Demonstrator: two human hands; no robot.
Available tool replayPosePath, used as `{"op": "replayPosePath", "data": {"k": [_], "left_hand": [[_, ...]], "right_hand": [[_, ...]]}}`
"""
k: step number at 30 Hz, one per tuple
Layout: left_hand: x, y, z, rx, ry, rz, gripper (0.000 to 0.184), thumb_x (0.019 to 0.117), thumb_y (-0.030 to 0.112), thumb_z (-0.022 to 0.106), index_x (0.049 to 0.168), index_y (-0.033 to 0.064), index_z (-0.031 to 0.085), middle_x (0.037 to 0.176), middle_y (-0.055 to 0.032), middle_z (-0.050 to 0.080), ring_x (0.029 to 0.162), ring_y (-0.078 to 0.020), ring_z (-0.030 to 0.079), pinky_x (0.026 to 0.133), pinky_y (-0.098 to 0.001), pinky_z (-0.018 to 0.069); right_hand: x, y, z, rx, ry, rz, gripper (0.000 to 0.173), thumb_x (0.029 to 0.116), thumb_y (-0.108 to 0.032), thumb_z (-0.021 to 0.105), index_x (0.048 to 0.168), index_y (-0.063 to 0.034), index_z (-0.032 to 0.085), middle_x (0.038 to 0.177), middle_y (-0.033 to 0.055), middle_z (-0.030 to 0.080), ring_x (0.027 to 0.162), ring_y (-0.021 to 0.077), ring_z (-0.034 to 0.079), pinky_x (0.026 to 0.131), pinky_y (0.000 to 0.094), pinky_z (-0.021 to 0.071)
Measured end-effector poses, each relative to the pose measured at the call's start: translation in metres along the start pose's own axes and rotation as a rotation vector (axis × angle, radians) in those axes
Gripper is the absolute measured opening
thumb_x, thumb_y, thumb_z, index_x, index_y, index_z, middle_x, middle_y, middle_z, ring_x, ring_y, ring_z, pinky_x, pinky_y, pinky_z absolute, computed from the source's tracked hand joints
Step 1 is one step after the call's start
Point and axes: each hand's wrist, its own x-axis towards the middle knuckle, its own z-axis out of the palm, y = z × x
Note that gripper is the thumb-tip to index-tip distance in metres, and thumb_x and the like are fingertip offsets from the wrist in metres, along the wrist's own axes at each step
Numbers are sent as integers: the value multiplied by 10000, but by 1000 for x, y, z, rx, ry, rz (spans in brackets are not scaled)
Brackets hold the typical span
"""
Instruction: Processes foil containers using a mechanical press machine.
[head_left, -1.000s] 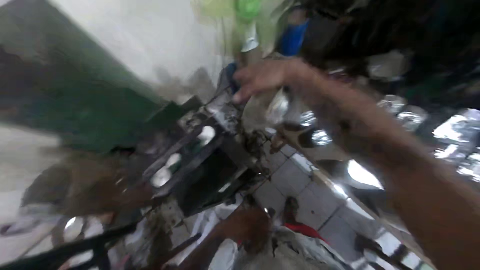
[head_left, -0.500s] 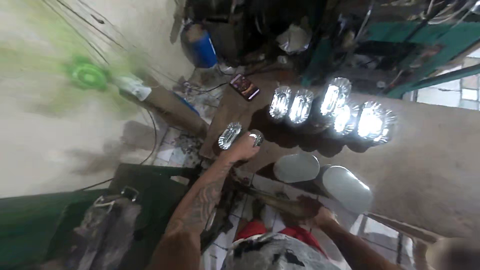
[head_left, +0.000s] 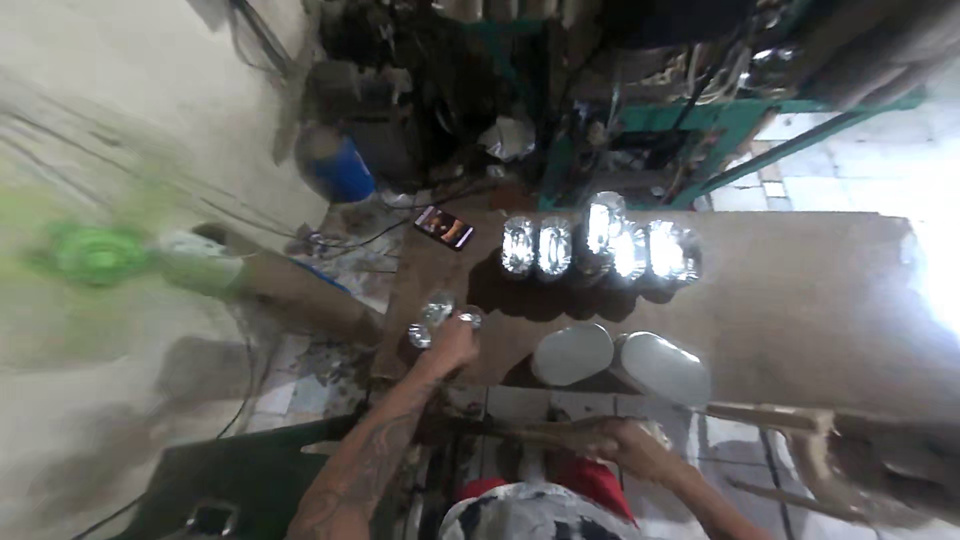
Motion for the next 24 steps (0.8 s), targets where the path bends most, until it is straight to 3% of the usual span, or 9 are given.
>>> {"op": "replayPosePath", "data": {"k": [2,4,7,10,14,18,20,22,24], "left_hand": [[26,-43,2,-29,90,108,430,950,386,671,1272,102,689,1348,-232,601,1232,-432,588,995,-679,468],[53,-73,4,12,169,187,459,922,384,713,1301,129,677,1319,-238,621,1214,-447,597,973,-687,483],[58,-73,-14,75,129,162,598,923,465,723,1368,77,625,1412,-318,523,1275,-522,527,1013,-725,432],[31,-44,-33,10,238,107,728,936,560,669,1385,-5,569,1403,-373,494,1282,-571,491,1031,-751,390],[-35,49,-38,-369,370,194,510,1042,363,595,1343,-48,580,1344,-333,548,1214,-499,567,1005,-681,445],[-67,159,-7,-237,156,315,486,1009,416,621,1305,31,639,1277,-216,637,1161,-366,636,1005,-573,504],[-59,193,8,-142,-63,295,522,991,456,636,1363,92,607,1313,-180,625,1195,-348,626,1010,-570,502],[-34,196,19,-121,-226,302,512,955,384,698,1378,118,584,1195,-165,672,1114,-350,651,945,-589,522],[-14,178,17,-196,-311,422,444,929,292,741,1320,120,617,1063,-113,712,968,-278,692,861,-523,566]], "right_hand": [[-31,-42,-31,5,358,-129,436,996,-366,651,1264,-23,680,1253,202,673,1181,350,648,1037,529,519],[-38,-54,-66,-212,616,-175,496,970,-416,673,1248,-6,698,1257,216,693,1221,407,638,1079,580,477],[-14,-28,-104,-474,417,-96,622,928,-578,671,1295,-75,679,1293,114,690,1309,299,583,1256,542,226],[3,5,-101,-391,438,-295,306,979,-305,665,1122,-42,729,1108,99,736,1154,252,663,1245,476,283],[-1,16,-121,-54,352,-381,388,1067,-324,518,1211,-18,708,1152,112,729,1202,216,646,1267,471,242],[-6,19,-137,84,237,-371,401,1082,-321,463,1262,-44,691,1260,85,698,1316,185,570,1290,451,185],[-6,17,-140,85,234,-386,399,1086,-303,445,1254,-41,695,1248,85,702,1301,181,579,1283,449,197],[-4,19,-141,74,232,-410,406,1089,-307,433,1250,-44,697,1231,78,708,1280,172,592,1283,447,198],[-2,23,-139,72,245,-447,412,1091,-320,432,1227,-43,704,1193,71,719,1243,162,613,1283,458,200]]}}
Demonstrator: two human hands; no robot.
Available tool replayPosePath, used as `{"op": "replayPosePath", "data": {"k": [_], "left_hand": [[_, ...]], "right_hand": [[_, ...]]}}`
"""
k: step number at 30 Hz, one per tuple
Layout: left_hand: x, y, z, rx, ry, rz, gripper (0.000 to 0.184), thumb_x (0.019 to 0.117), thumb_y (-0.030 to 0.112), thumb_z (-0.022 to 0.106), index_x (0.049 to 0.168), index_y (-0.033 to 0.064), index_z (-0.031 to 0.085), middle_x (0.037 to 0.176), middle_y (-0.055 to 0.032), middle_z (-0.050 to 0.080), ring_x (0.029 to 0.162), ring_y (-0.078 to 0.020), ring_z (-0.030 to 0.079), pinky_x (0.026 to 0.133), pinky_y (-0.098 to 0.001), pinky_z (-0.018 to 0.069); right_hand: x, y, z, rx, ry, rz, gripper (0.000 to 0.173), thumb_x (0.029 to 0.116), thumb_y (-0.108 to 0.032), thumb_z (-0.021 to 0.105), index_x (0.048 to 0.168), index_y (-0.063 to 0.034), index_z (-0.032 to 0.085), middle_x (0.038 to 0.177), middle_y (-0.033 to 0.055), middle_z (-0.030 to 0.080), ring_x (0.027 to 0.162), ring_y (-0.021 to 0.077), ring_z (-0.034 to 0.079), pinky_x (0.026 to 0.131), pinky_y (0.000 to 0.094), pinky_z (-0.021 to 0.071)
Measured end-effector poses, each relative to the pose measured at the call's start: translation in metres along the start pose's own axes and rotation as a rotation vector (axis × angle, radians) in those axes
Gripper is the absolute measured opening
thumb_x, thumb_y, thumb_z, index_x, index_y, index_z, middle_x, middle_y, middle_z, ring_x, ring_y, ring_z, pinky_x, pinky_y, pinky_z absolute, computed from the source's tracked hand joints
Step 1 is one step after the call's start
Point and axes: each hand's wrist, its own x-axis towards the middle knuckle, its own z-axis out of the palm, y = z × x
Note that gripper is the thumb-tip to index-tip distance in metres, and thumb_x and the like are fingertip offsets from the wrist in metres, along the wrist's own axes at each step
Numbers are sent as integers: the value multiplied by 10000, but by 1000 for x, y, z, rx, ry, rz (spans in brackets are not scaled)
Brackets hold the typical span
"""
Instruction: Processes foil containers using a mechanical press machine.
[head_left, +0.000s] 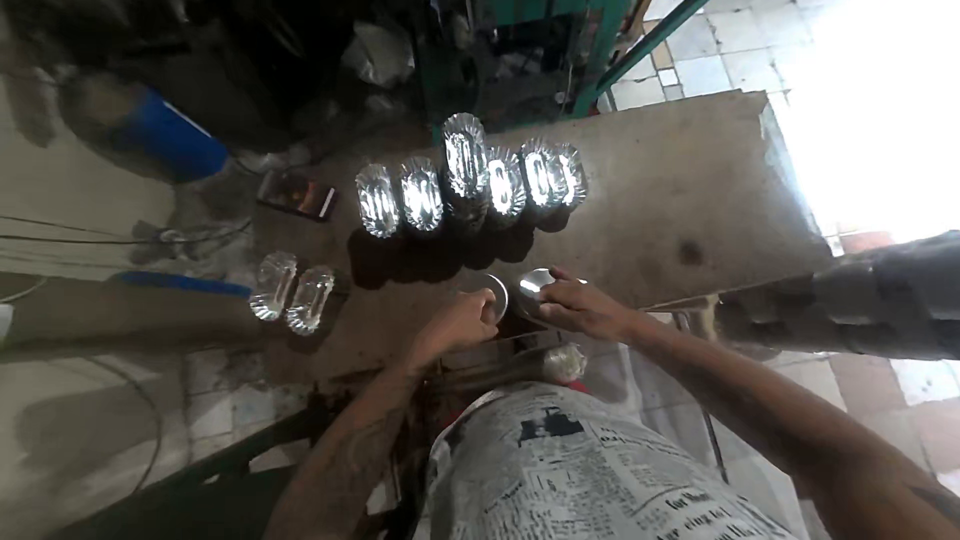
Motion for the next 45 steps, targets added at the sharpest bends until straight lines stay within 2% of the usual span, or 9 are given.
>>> {"op": "replayPosePath", "data": {"k": [9,13,18,21,24,32,36,40,45], "left_hand": [[9,-24,-38,-288,-337,194,274,1000,171,662,1241,42,654,942,-73,698,745,-112,633,710,-299,546],[6,-27,-26,-186,-115,219,523,931,137,729,1419,87,549,1120,-167,695,910,-256,683,821,-466,571],[-73,14,-5,-43,291,198,385,1028,144,521,1408,94,554,1088,-183,696,970,-311,696,852,-518,566],[-130,6,22,-763,539,347,386,952,40,421,1269,-53,619,1074,-106,686,943,-80,641,861,-282,535],[-146,-6,59,-1426,553,167,373,963,19,389,1304,-48,525,1093,-71,663,944,-78,656,840,-290,570],[-144,-22,131,-1971,668,222,371,912,89,321,743,208,628,709,60,702,672,-23,677,629,-225,579],[-50,-68,172,-1193,303,-103,313,1057,98,456,1309,-40,582,1148,-177,655,1004,-215,648,910,-383,544],[39,-82,189,-521,-56,-190,552,1060,423,486,1426,13,535,1371,-250,594,1271,-392,583,1051,-598,460],[-61,-16,160,-1259,332,-337,349,1047,307,546,1328,129,650,1352,-43,647,1261,-147,594,1068,-351,493]], "right_hand": [[-2,3,6,0,94,-36,333,1048,-287,557,1169,-33,736,1125,78,740,1182,175,653,1261,465,262],[0,-6,20,-154,148,70,299,871,-170,732,1128,-18,736,1128,126,732,1201,280,637,1226,480,322],[-5,-76,29,-467,329,153,302,945,-156,643,1203,-11,706,1206,194,710,1215,417,626,1030,609,491],[-3,-129,54,54,570,81,386,961,-36,463,1298,101,593,1237,138,675,1174,181,633,1042,364,508],[21,-173,109,892,657,322,316,1006,-80,374,1253,-20,562,956,-21,714,813,58,693,717,282,609],[17,-167,121,1266,15,305,263,903,17,591,1143,-70,656,985,43,751,862,124,721,795,340,614],[-38,-84,126,430,-7,339,324,942,-21,549,1243,73,623,1114,144,700,1005,182,686,919,348,575],[-125,-33,113,-212,-501,529,368,1042,-194,555,1301,54,635,1314,280,630,1253,424,601,1095,552,461],[-157,17,139,-194,-639,994,460,1073,-320,513,1376,15,599,1372,269,609,1324,402,557,1138,539,408]]}}
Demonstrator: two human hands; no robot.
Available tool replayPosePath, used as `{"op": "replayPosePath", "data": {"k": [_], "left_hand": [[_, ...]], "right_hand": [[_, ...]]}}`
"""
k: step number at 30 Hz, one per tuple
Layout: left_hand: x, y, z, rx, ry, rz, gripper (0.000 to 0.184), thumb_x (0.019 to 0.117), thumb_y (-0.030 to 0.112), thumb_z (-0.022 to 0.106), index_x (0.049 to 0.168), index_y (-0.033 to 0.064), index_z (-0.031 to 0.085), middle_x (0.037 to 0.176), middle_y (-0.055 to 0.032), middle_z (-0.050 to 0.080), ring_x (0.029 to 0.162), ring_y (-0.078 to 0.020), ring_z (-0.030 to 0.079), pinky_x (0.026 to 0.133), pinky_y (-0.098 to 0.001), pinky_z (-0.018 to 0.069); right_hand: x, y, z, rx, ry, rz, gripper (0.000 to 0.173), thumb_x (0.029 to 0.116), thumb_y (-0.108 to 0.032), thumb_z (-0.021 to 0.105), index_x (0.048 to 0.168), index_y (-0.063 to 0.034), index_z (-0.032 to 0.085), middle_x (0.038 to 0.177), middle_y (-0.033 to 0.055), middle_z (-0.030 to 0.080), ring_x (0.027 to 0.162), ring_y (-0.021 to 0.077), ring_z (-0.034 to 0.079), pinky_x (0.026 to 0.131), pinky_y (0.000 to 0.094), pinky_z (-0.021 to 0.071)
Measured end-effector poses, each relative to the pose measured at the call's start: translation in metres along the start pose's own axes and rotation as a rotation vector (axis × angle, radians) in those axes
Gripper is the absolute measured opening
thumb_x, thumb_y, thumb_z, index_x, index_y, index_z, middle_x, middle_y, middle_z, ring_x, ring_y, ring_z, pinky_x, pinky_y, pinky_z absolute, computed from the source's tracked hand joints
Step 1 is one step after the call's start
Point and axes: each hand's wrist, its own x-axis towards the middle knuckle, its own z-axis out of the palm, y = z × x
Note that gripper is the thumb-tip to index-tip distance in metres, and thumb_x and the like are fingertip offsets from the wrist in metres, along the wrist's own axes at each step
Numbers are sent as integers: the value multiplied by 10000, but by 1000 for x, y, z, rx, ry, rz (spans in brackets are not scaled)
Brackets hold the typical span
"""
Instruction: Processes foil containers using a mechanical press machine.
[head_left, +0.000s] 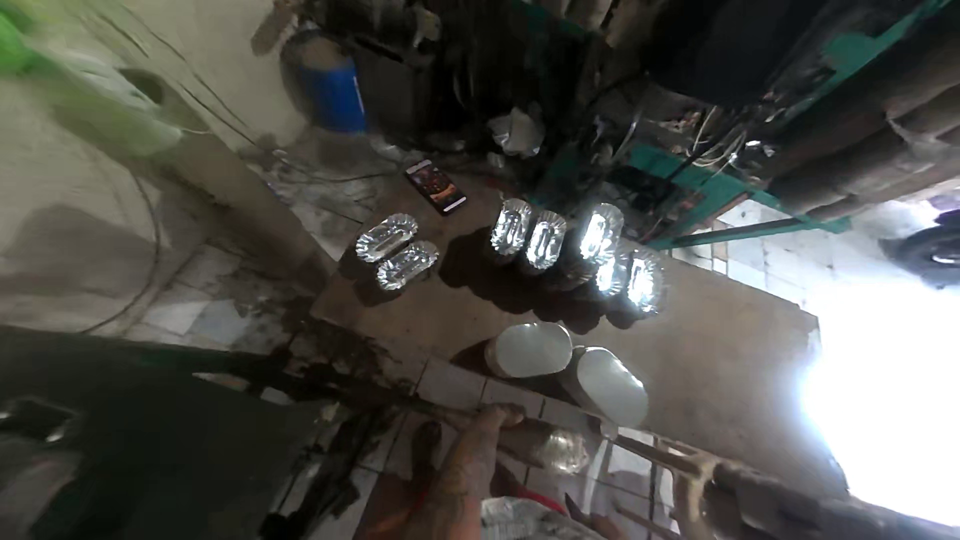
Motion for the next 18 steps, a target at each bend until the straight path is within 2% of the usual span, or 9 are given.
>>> {"op": "replayPosePath", "data": {"k": [2,4,7,10,13,14,16,17,18], "left_hand": [[30,-33,-16,2,-145,92,368,1035,278,562,1308,46,646,1315,-129,652,1211,-210,617,1033,-394,512],[65,-14,-28,554,-259,-23,476,1056,387,499,1334,24,633,1352,-196,624,1251,-302,594,1056,-502,456],[27,23,-71,768,-220,-64,664,1089,544,313,1375,21,604,1381,-258,592,1311,-408,551,1091,-643,390],[-76,47,-129,530,51,260,527,1103,422,396,1347,10,616,1290,-223,638,1199,-324,610,1058,-542,447],[-146,41,-190,252,360,481,572,1099,435,384,1507,46,480,1478,-167,551,1358,-256,539,1162,-473,408],[-159,39,-214,92,470,525,598,1084,491,384,1504,79,487,1441,-126,584,1307,-214,575,1125,-448,458],[-177,47,-260,-337,678,633,414,1073,404,441,1319,110,598,1145,-35,696,1013,-114,670,893,-345,577],[-184,52,-279,-511,765,709,323,1083,335,407,1218,122,610,1028,-2,700,905,-78,672,798,-302,587],[-188,53,-297,-588,858,780,340,1102,305,360,1240,102,596,1055,-11,681,926,-75,651,813,-296,564]], "right_hand": [[-14,-12,-5,56,0,-16,419,1074,-280,524,1355,16,616,1367,258,618,1317,386,567,1140,516,409],[-15,-22,-21,4,-56,-66,416,1096,-252,473,1390,20,587,1427,256,577,1369,389,523,1177,514,364],[-11,-25,-34,-11,18,-322,353,1071,-155,509,1310,75,628,1354,279,619,1308,401,569,1146,511,399],[0,-39,-48,96,198,-762,309,942,-47,655,1197,127,666,1233,311,659,1164,421,648,1054,521,498],[3,-110,-69,111,217,-878,315,908,-32,648,1200,86,664,1186,245,679,1076,310,682,973,452,560],[4,-137,-72,102,243,-933,302,911,-15,636,1198,78,660,1149,224,691,1023,279,697,928,436,583],[-4,-189,-69,84,279,-1035,290,920,6,624,1193,102,647,1116,234,689,963,257,701,861,406,597],[-9,-214,-65,73,297,-1104,282,912,24,614,1178,113,648,1116,239,684,969,251,699,858,385,599],[-12,-239,-62,63,314,-1167,281,901,38,607,1168,114,653,1122,242,685,977,252,701,853,378,602]]}}
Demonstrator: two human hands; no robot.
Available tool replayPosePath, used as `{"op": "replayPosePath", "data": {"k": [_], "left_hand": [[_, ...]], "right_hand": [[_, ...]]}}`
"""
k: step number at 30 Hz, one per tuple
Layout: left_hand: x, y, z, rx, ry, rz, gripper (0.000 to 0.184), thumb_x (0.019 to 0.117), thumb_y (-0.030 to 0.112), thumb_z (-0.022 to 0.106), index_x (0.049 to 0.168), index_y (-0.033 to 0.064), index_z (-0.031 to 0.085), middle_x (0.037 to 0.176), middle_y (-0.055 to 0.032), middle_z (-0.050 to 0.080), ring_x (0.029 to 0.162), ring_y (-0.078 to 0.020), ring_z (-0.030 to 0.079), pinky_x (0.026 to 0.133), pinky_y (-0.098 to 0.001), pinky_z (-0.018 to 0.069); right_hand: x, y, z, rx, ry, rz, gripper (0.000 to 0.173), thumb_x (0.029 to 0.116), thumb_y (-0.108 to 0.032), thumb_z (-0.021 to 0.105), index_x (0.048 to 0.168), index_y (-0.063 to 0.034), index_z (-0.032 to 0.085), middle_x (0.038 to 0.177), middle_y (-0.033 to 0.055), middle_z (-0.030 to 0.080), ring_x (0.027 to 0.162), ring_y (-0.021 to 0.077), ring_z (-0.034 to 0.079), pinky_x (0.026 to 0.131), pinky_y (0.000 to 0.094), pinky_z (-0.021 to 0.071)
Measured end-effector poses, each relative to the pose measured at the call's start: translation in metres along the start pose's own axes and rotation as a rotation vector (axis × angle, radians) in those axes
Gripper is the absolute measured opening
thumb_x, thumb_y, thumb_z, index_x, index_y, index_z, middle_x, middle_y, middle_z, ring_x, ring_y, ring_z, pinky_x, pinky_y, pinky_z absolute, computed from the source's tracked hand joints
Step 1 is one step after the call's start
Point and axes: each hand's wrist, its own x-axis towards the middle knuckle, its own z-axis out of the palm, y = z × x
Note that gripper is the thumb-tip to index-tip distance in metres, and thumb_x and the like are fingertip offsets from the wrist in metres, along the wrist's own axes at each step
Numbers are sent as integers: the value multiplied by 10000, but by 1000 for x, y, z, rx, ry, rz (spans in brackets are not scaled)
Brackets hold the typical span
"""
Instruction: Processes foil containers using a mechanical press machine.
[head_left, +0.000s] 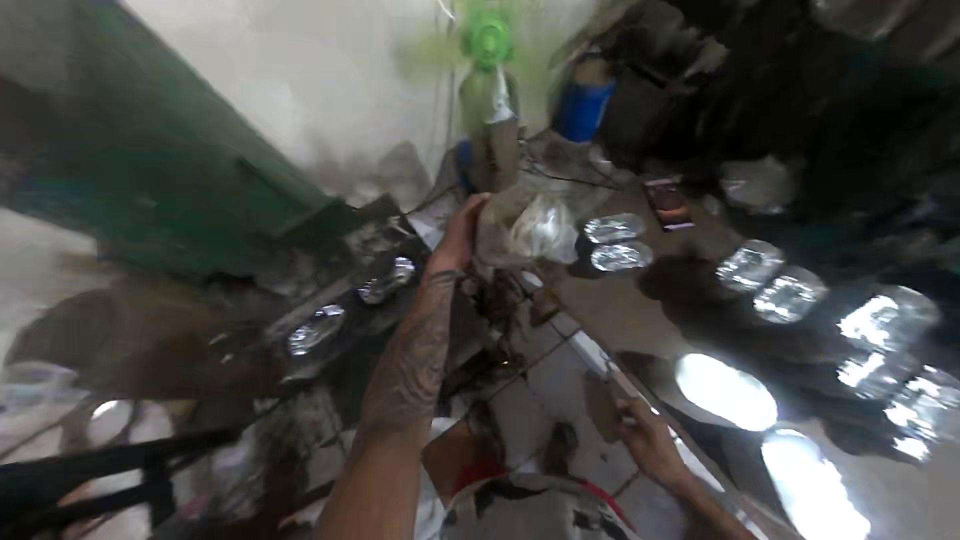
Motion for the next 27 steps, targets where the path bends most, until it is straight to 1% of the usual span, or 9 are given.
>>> {"op": "replayPosePath", "data": {"k": [3,7,11,16,18,20,22,25,27], "left_hand": [[-7,-20,-50,454,74,189,546,1137,334,233,1438,-40,494,1397,-208,574,1305,-231,547,1130,-419,420],[-34,-79,-178,1164,33,-144,717,1046,640,341,1393,64,589,1314,-221,646,1252,-419,594,1065,-695,404],[-73,-48,-235,1138,-306,-230,577,1084,491,415,1037,-18,681,906,-213,660,865,-355,658,834,-595,525],[-116,-48,-316,1398,-606,-292,550,1105,421,385,1121,-35,693,1231,-260,634,1201,-422,587,1069,-620,405],[-130,-42,-322,1442,-609,-236,511,1116,377,380,1142,-39,675,1238,-250,635,1219,-407,594,1070,-568,444],[-166,-16,-301,1395,-621,-186,381,1103,254,456,1240,-33,665,1259,-244,651,1240,-392,603,1093,-521,446],[-206,5,-277,1163,-615,-53,260,1029,151,577,1177,-26,696,1101,-221,707,1054,-342,689,966,-482,535],[-248,4,-236,795,-740,49,245,1033,172,573,1087,-28,703,899,-164,710,829,-260,706,790,-442,586],[-257,6,-218,737,-798,-31,319,1031,160,567,1269,-38,645,1134,-206,700,1054,-294,687,961,-456,542]], "right_hand": [[44,-32,32,12,10,-130,300,875,52,603,1164,95,670,1119,223,687,977,244,693,848,377,602],[99,-95,75,81,7,-185,309,898,34,587,1196,86,648,1152,199,680,997,194,693,849,337,603],[159,-157,126,-213,-44,-543,229,956,-35,600,1133,24,734,1089,186,730,1015,302,704,912,458,584],[235,-203,220,-702,-546,-1090,279,995,-16,568,1226,-64,717,1253,97,713,1204,296,658,993,533,529],[270,-202,260,-785,-552,-1173,228,969,-2,592,1126,-73,741,1198,75,715,1173,279,663,934,533,561],[268,-223,281,-891,-690,-971,296,992,35,528,1225,-47,691,1344,106,644,1297,317,582,1032,590,482],[244,-247,305,-853,-822,-748,370,1058,-37,447,1389,-61,611,1518,97,533,1409,325,491,1161,623,349],[196,-294,371,-813,-948,-695,341,1050,-26,465,1369,35,569,1498,203,502,1312,440,534,1031,711,420],[193,-312,384,-864,-995,-718,327,1034,6,491,1340,98,565,1490,266,481,1325,485,501,1021,747,400]]}}
